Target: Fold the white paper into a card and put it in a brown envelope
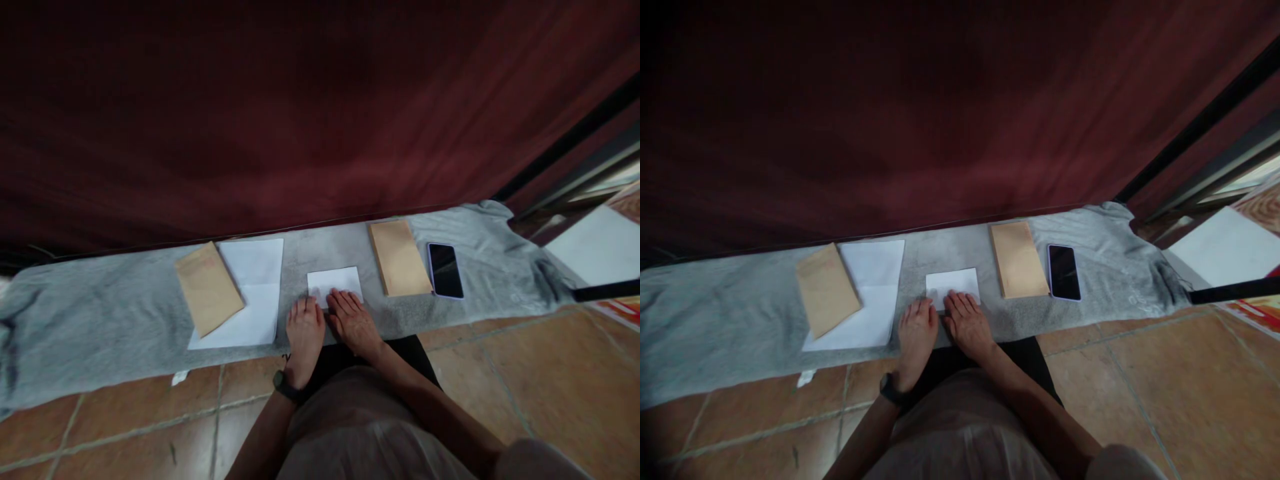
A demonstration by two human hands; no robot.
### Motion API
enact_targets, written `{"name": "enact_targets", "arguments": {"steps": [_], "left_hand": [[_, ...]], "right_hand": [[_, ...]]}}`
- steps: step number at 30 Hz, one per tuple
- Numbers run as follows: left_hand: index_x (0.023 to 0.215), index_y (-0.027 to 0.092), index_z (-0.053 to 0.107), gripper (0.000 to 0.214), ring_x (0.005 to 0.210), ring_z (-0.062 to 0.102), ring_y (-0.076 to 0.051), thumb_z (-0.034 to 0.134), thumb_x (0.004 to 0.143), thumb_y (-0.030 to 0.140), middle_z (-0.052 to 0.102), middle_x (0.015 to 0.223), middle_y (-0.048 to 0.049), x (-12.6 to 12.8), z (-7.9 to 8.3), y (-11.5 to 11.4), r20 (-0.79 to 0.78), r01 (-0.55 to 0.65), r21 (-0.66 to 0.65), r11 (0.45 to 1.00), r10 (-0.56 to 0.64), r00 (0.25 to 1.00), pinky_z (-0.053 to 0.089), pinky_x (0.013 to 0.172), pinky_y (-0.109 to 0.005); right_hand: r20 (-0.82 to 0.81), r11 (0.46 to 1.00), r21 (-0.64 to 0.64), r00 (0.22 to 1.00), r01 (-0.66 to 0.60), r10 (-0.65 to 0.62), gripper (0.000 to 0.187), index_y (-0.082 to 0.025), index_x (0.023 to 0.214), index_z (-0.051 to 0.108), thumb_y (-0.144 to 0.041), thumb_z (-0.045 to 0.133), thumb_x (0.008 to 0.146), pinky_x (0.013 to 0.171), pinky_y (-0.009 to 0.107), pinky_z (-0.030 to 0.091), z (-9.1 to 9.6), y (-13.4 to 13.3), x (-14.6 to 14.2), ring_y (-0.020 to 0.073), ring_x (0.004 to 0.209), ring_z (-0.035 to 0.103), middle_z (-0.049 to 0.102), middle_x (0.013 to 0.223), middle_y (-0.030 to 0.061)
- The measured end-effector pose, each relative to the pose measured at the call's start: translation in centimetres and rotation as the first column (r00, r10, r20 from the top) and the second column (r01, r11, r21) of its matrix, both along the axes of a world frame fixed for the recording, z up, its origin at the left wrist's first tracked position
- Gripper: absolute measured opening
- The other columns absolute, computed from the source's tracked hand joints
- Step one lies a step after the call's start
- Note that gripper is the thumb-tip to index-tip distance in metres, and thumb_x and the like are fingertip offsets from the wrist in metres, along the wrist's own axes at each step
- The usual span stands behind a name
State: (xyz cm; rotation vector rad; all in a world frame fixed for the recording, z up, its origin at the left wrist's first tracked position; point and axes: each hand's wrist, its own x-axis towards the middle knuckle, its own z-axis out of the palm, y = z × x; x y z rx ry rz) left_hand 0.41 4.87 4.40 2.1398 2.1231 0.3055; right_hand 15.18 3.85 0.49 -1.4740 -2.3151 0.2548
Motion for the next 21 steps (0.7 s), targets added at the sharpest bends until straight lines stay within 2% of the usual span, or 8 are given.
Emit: {"name": "enact_targets", "arguments": {"steps": [3,5,7,10,12,16,21], "left_hand": [[0.138,0.012,0.057,0.043,0.131,0.057,-0.033,0.042,0.103,0.032,0.062,0.137,-0.0202,1.0,-0.4,-0.3,-0.006,0.171,0.132,0.976,-0.171,0.985,0.046,0.107,-0.051],[0.151,0.010,0.043,0.054,0.146,0.043,-0.032,0.040,0.104,0.037,0.049,0.154,-0.0197,1.7,-1.1,-0.6,0.015,0.289,0.143,0.947,-0.294,0.956,0.038,0.117,-0.051],[0.157,0.008,0.030,0.062,0.152,0.033,-0.028,0.037,0.105,0.040,0.040,0.161,-0.0188,2.0,-2.1,-1.0,0.039,0.357,0.108,0.928,-0.363,0.931,0.034,0.122,-0.048],[0.161,0.007,0.019,0.068,0.155,0.027,-0.027,0.034,0.106,0.043,0.033,0.164,-0.0193,1.7,-3.3,-1.6,0.039,0.368,0.047,0.929,-0.370,0.928,0.031,0.124,-0.048],[0.161,0.007,0.017,0.071,0.156,0.023,-0.028,0.036,0.105,0.045,0.029,0.166,-0.0198,1.3,-3.6,-1.8,0.017,0.364,0.025,0.931,-0.364,0.931,0.029,0.125,-0.050],[0.161,0.006,0.018,0.074,0.156,0.021,-0.028,0.038,0.104,0.048,0.027,0.166,-0.0208,0.7,-3.2,-2.0,-0.019,0.343,0.011,0.939,-0.343,0.939,0.028,0.125,-0.050],[0.162,0.006,0.019,0.075,0.156,0.022,-0.030,0.039,0.103,0.049,0.027,0.166,-0.0214,0.1,-3.0,-2.4,-0.030,0.287,0.014,0.958,-0.287,0.958,0.030,0.124,-0.053]], "right_hand": [[0.043,0.999,0.003,0.998,-0.042,0.042,0.050,-0.014,0.151,0.047,-0.027,0.047,0.103,0.124,0.047,0.032,-0.1,0.1,0.2,0.0263,0.147,0.042,0.044,0.159,0.0123],[0.082,0.998,0.011,0.995,-0.064,0.062,0.056,-0.013,0.155,0.042,-0.024,0.050,0.101,0.124,0.048,0.031,-0.4,-0.1,0.4,0.0277,0.148,0.039,0.042,0.161,0.0137],[0.115,0.998,0.024,0.991,-0.065,0.062,0.060,-0.010,0.157,0.038,-0.023,0.051,0.099,0.125,0.048,0.029,-0.8,-0.4,0.6,0.0288,0.150,0.036,0.040,0.161,0.0154],[0.131,0.998,0.039,0.990,-0.049,0.043,0.064,-0.008,0.159,0.030,-0.025,0.049,0.101,0.126,0.048,0.027,-1.1,-0.8,1.2,0.0280,0.152,0.032,0.035,0.164,0.0157],[0.120,0.999,0.042,0.993,0.001,-0.006,0.064,-0.010,0.161,0.026,-0.028,0.046,0.103,0.126,0.048,0.026,-1.1,-1.0,1.8,0.0268,0.152,0.032,0.035,0.164,0.0151],[0.085,0.993,0.037,0.990,0.110,-0.113,0.063,-0.010,0.161,0.026,-0.033,0.043,0.105,0.126,0.049,0.027,-0.8,-1.4,3.1,0.0267,0.151,0.035,0.038,0.162,0.0154],[0.068,0.987,0.035,0.985,0.154,-0.156,0.066,-0.011,0.162,0.023,-0.040,0.043,0.106,0.125,0.050,0.029,-0.8,-2.0,4.5,0.0275,0.151,0.036,0.039,0.161,0.0162]]}}
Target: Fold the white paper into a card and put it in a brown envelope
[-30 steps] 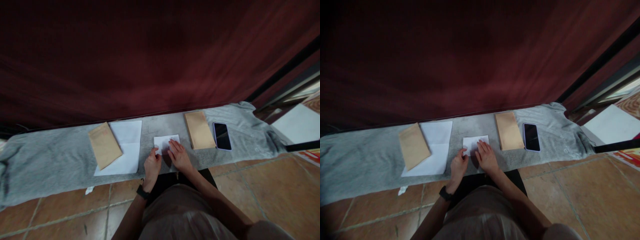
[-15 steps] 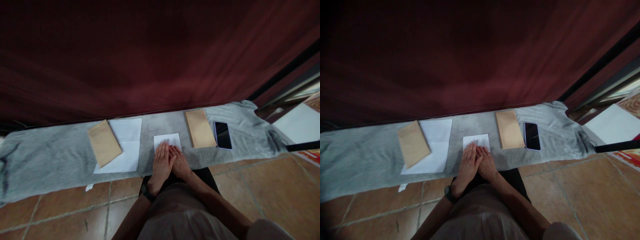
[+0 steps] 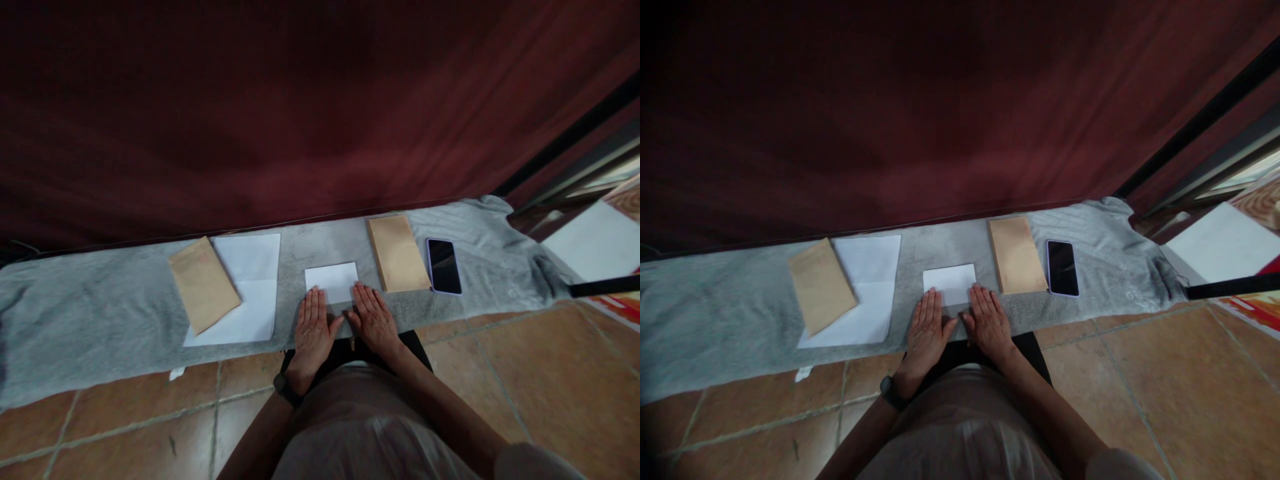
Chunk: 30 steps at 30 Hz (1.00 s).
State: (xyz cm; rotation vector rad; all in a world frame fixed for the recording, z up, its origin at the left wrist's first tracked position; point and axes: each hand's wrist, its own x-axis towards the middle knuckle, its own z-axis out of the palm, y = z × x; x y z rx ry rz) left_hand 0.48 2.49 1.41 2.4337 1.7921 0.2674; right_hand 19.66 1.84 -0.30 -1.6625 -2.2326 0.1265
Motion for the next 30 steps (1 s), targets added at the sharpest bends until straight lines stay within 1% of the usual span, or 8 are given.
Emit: {"name": "enact_targets", "arguments": {"steps": [6,10,12,16,18,24,27,30], "left_hand": [[0.158,0.002,0.029,0.071,0.155,0.023,-0.031,0.038,0.104,0.047,0.031,0.163,-0.0237,-0.7,-0.4,-0.2,-0.024,-0.087,0.012,0.996,0.088,0.996,0.025,0.126,-0.052],[0.158,0.001,0.027,0.069,0.155,0.022,-0.032,0.036,0.104,0.044,0.030,0.164,-0.0243,0.3,0.3,0.4,0.004,-0.164,0.046,0.985,0.164,0.986,0.023,0.127,-0.054],[0.160,0.004,0.023,0.067,0.156,0.020,-0.030,0.035,0.105,0.041,0.029,0.165,-0.0211,1.5,0.8,0.8,0.035,-0.127,0.050,0.991,0.125,0.991,0.023,0.127,-0.052],[0.161,0.009,0.024,0.063,0.157,0.019,-0.025,0.032,0.106,0.041,0.030,0.166,-0.0146,4.2,1.1,1.8,0.071,0.118,0.003,0.993,-0.118,0.990,0.025,0.127,-0.049],[0.159,0.010,0.029,0.063,0.156,0.020,-0.025,0.032,0.106,0.043,0.031,0.166,-0.0141,4.9,0.9,2.3,0.073,0.188,-0.030,0.982,-0.186,0.980,0.024,0.127,-0.048],[0.160,0.007,0.026,0.066,0.156,0.019,-0.026,0.034,0.105,0.043,0.028,0.166,-0.0184,3.8,0.0,3.1,0.052,0.118,-0.032,0.993,-0.116,0.992,0.024,0.127,-0.049],[0.161,0.009,0.023,0.062,0.157,0.019,-0.025,0.032,0.105,0.033,0.028,0.167,-0.0166,2.8,-0.1,3.2,0.044,0.118,-0.031,0.993,-0.116,0.992,0.024,0.127,-0.049],[0.161,0.007,0.022,0.060,0.157,0.018,-0.025,0.031,0.103,0.022,0.028,0.166,-0.0175,2.6,-0.5,3.3,0.029,0.139,-0.036,0.990,-0.138,0.990,0.024,0.127,-0.048]], "right_hand": [[0.017,1.000,0.004,1.000,0.014,-0.014,0.065,-0.011,0.162,0.021,-0.038,0.041,0.107,0.125,0.049,0.028,0.0,-0.4,0.7,0.0274,0.151,0.035,0.038,0.162,0.0158],[0.017,1.000,0.011,1.000,0.016,-0.016,0.063,-0.012,0.162,0.023,-0.036,0.041,0.107,0.125,0.049,0.028,0.1,-0.4,0.6,0.0267,0.151,0.036,0.039,0.161,0.0154],[0.025,1.000,0.015,1.000,0.017,-0.018,0.062,-0.011,0.161,0.025,-0.035,0.041,0.107,0.125,0.050,0.028,0.2,-0.3,0.5,0.0272,0.150,0.036,0.040,0.161,0.0161],[0.041,1.000,0.004,0.999,0.006,-0.006,0.062,-0.010,0.162,0.023,-0.028,0.040,0.105,0.125,0.050,0.028,0.4,-0.3,0.5,0.0271,0.151,0.034,0.039,0.162,0.0160],[0.040,1.000,-0.001,0.999,-0.007,0.007,0.062,-0.011,0.162,0.021,-0.024,0.039,0.104,0.125,0.050,0.028,0.5,-0.3,0.6,0.0263,0.152,0.033,0.037,0.163,0.0147],[-0.002,1.000,-0.029,1.000,0.008,-0.008,0.056,-0.010,0.159,0.031,-0.030,0.036,0.107,0.124,0.051,0.030,0.4,-0.1,0.9,0.0266,0.152,0.034,0.040,0.161,0.0157],[-0.042,0.999,-0.040,0.999,0.012,-0.014,0.056,-0.010,0.158,0.034,-0.034,0.035,0.108,0.124,0.051,0.031,0.7,1.1,0.3,0.0273,0.152,0.034,0.040,0.161,0.0158],[-0.073,0.997,-0.049,0.996,-0.053,0.049,0.054,-0.010,0.156,0.040,-0.033,0.033,0.108,0.125,0.049,0.030,1.2,2.9,-1.1,0.0255,0.151,0.035,0.042,0.160,0.0137]]}}
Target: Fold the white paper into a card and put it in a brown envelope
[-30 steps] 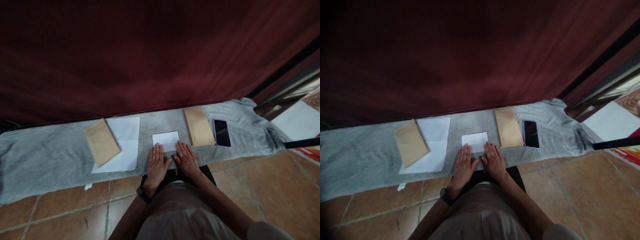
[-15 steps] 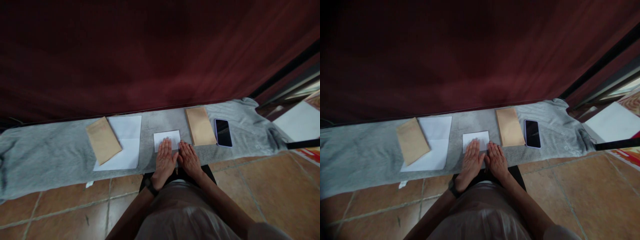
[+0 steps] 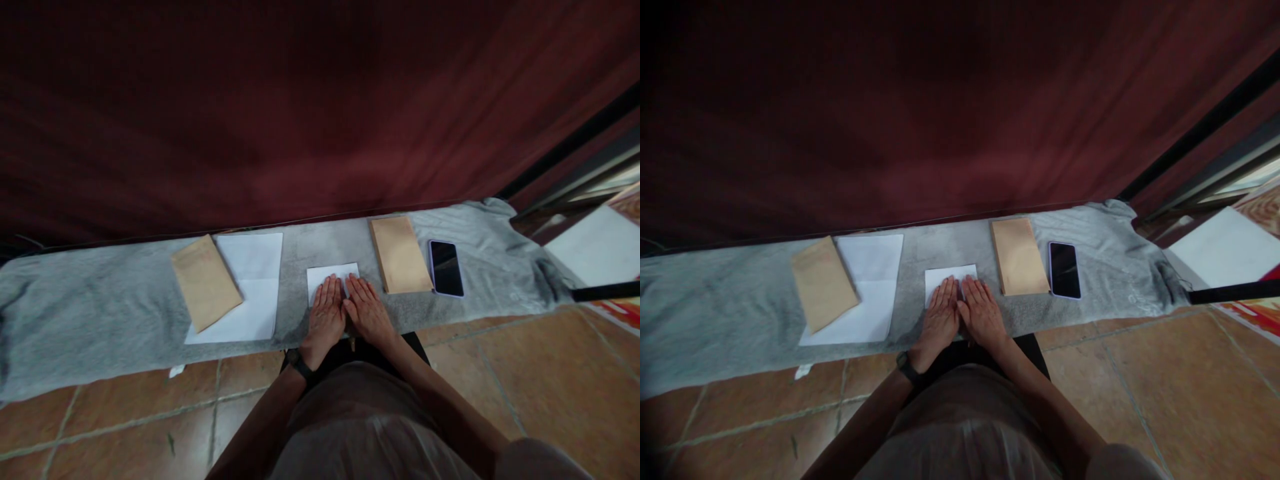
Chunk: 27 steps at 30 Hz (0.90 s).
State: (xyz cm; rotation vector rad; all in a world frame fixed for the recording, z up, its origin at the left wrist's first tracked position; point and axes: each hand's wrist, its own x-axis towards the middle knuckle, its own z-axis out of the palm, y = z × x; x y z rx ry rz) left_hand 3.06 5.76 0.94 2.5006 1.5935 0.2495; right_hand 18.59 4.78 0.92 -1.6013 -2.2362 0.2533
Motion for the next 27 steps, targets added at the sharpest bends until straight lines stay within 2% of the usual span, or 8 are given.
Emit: {"name": "enact_targets", "arguments": {"steps": [3,6,13,18,22,24,27], "left_hand": [[0.160,0.006,0.024,0.061,0.157,0.017,-0.025,0.032,0.101,0.014,0.029,0.166,-0.0190,0.0,-0.4,0.1,-0.013,-0.005,0.008,1.000,0.005,1.000,0.025,0.127,-0.047],[0.161,0.007,0.023,0.061,0.157,0.018,-0.025,0.031,0.101,0.014,0.029,0.166,-0.0180,-0.3,-0.4,0.2,-0.006,-0.049,0.019,0.999,0.049,0.999,0.025,0.127,-0.048],[0.160,0.008,0.027,0.061,0.156,0.022,-0.025,0.032,0.101,0.021,0.033,0.165,-0.0159,-2.3,-0.2,0.6,0.013,-0.204,0.061,0.977,0.204,0.979,0.026,0.126,-0.049],[0.159,0.008,0.030,0.060,0.155,0.025,-0.026,0.032,0.100,0.021,0.035,0.163,-0.0172,-3.7,-0.3,0.7,0.021,-0.254,0.086,0.963,0.253,0.967,0.025,0.126,-0.051],[0.158,0.005,0.028,0.060,0.156,0.023,-0.028,0.031,0.100,0.019,0.033,0.164,-0.0196,-3.4,0.1,1.0,0.047,-0.298,0.108,0.949,0.294,0.955,0.025,0.126,-0.054],[0.159,0.006,0.027,0.059,0.156,0.020,-0.027,0.029,0.101,0.019,0.031,0.165,-0.0179,-2.2,0.5,1.2,0.068,-0.246,0.098,0.964,0.240,0.968,0.025,0.127,-0.052],[0.160,0.009,0.027,0.058,0.157,0.019,-0.023,0.027,0.103,0.021,0.030,0.167,-0.0128,0.5,0.8,1.9,0.094,-0.058,0.039,0.998,0.054,0.994,0.024,0.128,-0.047]], "right_hand": [[-0.005,0.999,-0.008,0.999,-0.042,0.042,0.052,-0.011,0.154,0.042,-0.032,0.032,0.108,0.125,0.047,0.030,0.1,1.5,-1.4,0.0239,0.150,0.037,0.044,0.159,0.0124],[0.013,0.999,0.008,0.999,-0.032,0.032,0.053,-0.012,0.155,0.042,-0.035,0.035,0.108,0.125,0.049,0.029,-0.4,2.1,-1.8,0.0252,0.150,0.037,0.044,0.159,0.0128],[0.036,0.996,0.071,0.997,0.061,-0.064,0.058,-0.008,0.157,0.035,-0.037,0.039,0.107,0.123,0.052,0.029,-1.4,1.6,0.0,0.0283,0.150,0.036,0.041,0.160,0.0166],[0.054,0.991,0.076,0.992,0.114,-0.118,0.059,-0.008,0.158,0.035,-0.038,0.038,0.107,0.122,0.051,0.030,-1.5,1.4,0.7,0.0297,0.149,0.038,0.042,0.159,0.0166],[0.041,0.989,0.084,0.991,0.121,-0.125,0.058,-0.010,0.158,0.034,-0.037,0.038,0.107,0.122,0.051,0.030,-1.6,1.4,0.5,0.0297,0.148,0.039,0.042,0.160,0.0157],[0.035,0.988,0.082,0.991,0.128,-0.132,0.059,-0.010,0.158,0.034,-0.037,0.038,0.106,0.122,0.051,0.029,-1.6,1.4,0.5,0.0300,0.148,0.039,0.042,0.160,0.0158],[0.051,0.990,0.066,0.990,0.126,-0.129,0.058,-0.010,0.158,0.034,-0.032,0.038,0.105,0.123,0.052,0.028,-1.6,1.4,0.5,0.0300,0.149,0.038,0.041,0.161,0.0155]]}}
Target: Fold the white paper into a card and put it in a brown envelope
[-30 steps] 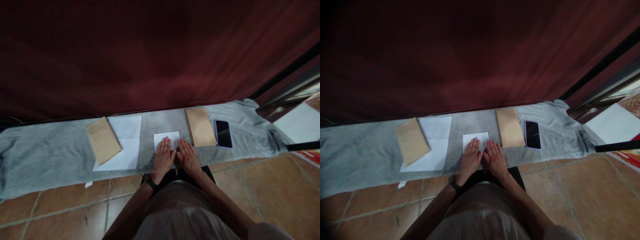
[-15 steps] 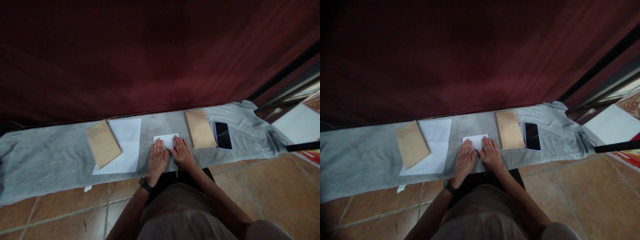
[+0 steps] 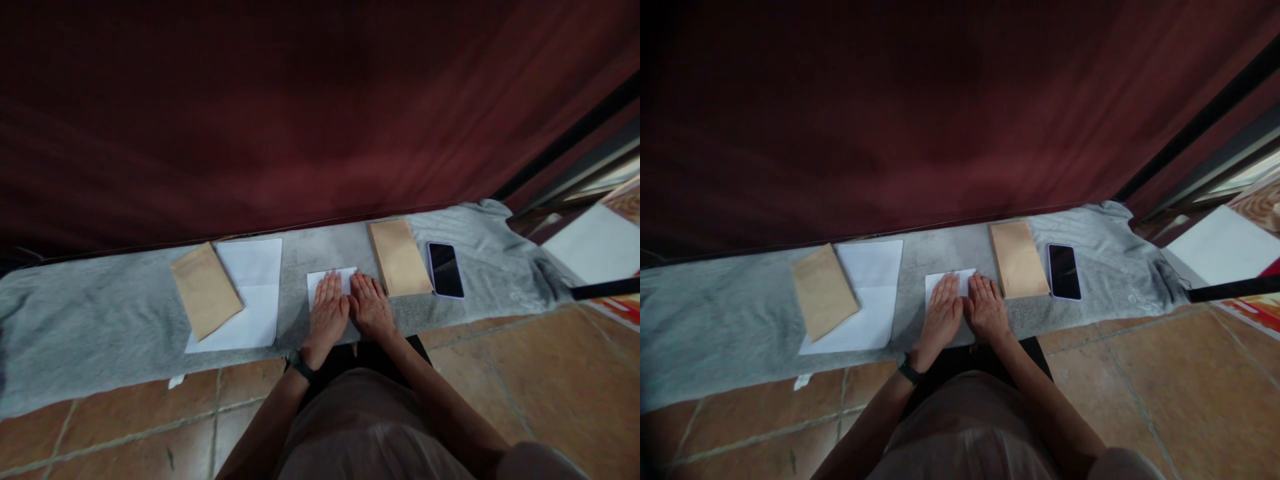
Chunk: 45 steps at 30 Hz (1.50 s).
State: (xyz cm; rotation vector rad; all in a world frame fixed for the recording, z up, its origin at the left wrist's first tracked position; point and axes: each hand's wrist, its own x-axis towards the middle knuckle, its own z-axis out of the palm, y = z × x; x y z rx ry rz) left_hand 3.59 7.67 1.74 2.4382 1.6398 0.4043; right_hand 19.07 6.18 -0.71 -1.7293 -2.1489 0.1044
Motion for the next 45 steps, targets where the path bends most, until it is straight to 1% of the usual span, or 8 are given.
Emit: {"name": "enact_targets", "arguments": {"steps": [3,6,14,20,23,31,36,45], "left_hand": [[0.159,0.008,0.030,0.057,0.156,0.021,-0.023,0.025,0.105,0.026,0.032,0.166,-0.0131,2.5,-0.2,0.9,0.009,0.099,-0.056,0.994,-0.099,0.995,0.024,0.128,-0.046],[0.159,0.010,0.031,0.057,0.156,0.022,-0.023,0.026,0.106,0.032,0.034,0.165,-0.0128,3.1,-0.7,1.6,-0.007,0.083,-0.074,0.994,-0.083,0.997,0.024,0.128,-0.047],[0.156,0.000,0.034,0.062,0.156,0.023,-0.027,0.025,0.107,0.038,0.030,0.165,-0.0187,-0.9,-1.0,1.6,-0.134,-0.039,-0.002,0.999,0.038,0.990,0.023,0.128,-0.046],[0.157,0.002,0.031,0.062,0.155,0.024,-0.028,0.029,0.106,0.037,0.034,0.163,-0.0196,-3.1,-1.8,1.2,-0.100,-0.151,0.083,0.985,0.159,0.982,0.026,0.126,-0.049],[0.157,0.001,0.030,0.062,0.155,0.024,-0.029,0.031,0.105,0.034,0.032,0.163,-0.0213,-3.4,-2.1,1.0,-0.093,-0.148,0.100,0.984,0.157,0.983,0.026,0.126,-0.051],[0.157,0.002,0.030,0.058,0.156,0.022,-0.029,0.031,0.102,0.021,0.031,0.164,-0.0200,-3.7,-2.5,1.0,-0.080,-0.116,0.119,0.986,0.126,0.989,0.028,0.125,-0.052],[0.157,0.000,0.030,0.059,0.155,0.023,-0.030,0.032,0.103,0.024,0.031,0.164,-0.0218,-3.6,-2.8,1.1,-0.069,-0.126,0.127,0.984,0.135,0.988,0.027,0.126,-0.052],[0.156,0.001,0.033,0.066,0.154,0.027,-0.031,0.037,0.104,0.043,0.033,0.163,-0.0221,-3.2,-2.1,1.0,-0.072,-0.165,0.101,0.981,0.173,0.982,0.025,0.126,-0.050]], "right_hand": [[0.046,0.999,-0.019,0.998,-0.030,0.031,0.062,-0.010,0.159,0.032,-0.024,0.041,0.100,0.123,0.051,0.026,0.0,0.0,0.1,0.0302,0.150,0.036,0.037,0.163,0.0150],[0.086,0.999,-0.014,0.996,-0.031,0.032,0.064,-0.008,0.159,0.031,-0.020,0.043,0.098,0.123,0.050,0.026,0.0,-0.1,0.1,0.0304,0.149,0.036,0.038,0.162,0.0154],[0.085,1.000,0.029,0.996,-0.008,0.006,0.051,-0.007,0.152,0.044,-0.028,0.037,0.106,0.123,0.049,0.027,0.5,-0.1,-0.1,0.0289,0.148,0.039,0.042,0.159,0.0158],[0.040,1.000,0.030,0.999,0.008,-0.009,0.053,-0.008,0.154,0.041,-0.031,0.037,0.107,0.123,0.049,0.028,0.2,0.0,0.0,0.0283,0.148,0.040,0.045,0.158,0.0154],[0.010,1.000,0.026,1.000,0.016,-0.017,0.054,-0.009,0.154,0.042,-0.034,0.036,0.107,0.124,0.050,0.027,0.4,0.8,-0.4,0.0286,0.148,0.041,0.046,0.157,0.0155],[-0.011,0.981,-0.032,0.981,-0.192,0.192,0.051,-0.011,0.152,0.046,-0.034,0.032,0.108,0.125,0.046,0.027,1.0,3.3,-4.2,0.0235,0.149,0.040,0.045,0.158,0.0122],[0.015,0.995,-0.002,0.994,-0.104,0.104,0.054,-0.012,0.155,0.040,-0.037,0.038,0.107,0.124,0.049,0.027,0.0,2.9,-3.3,0.0266,0.150,0.038,0.041,0.161,0.0128],[0.016,0.997,0.043,0.998,0.062,-0.063,0.057,-0.010,0.157,0.037,-0.040,0.030,0.109,0.123,0.049,0.027,-0.7,2.4,-0.2,0.0282,0.150,0.037,0.042,0.160,0.0142]]}}
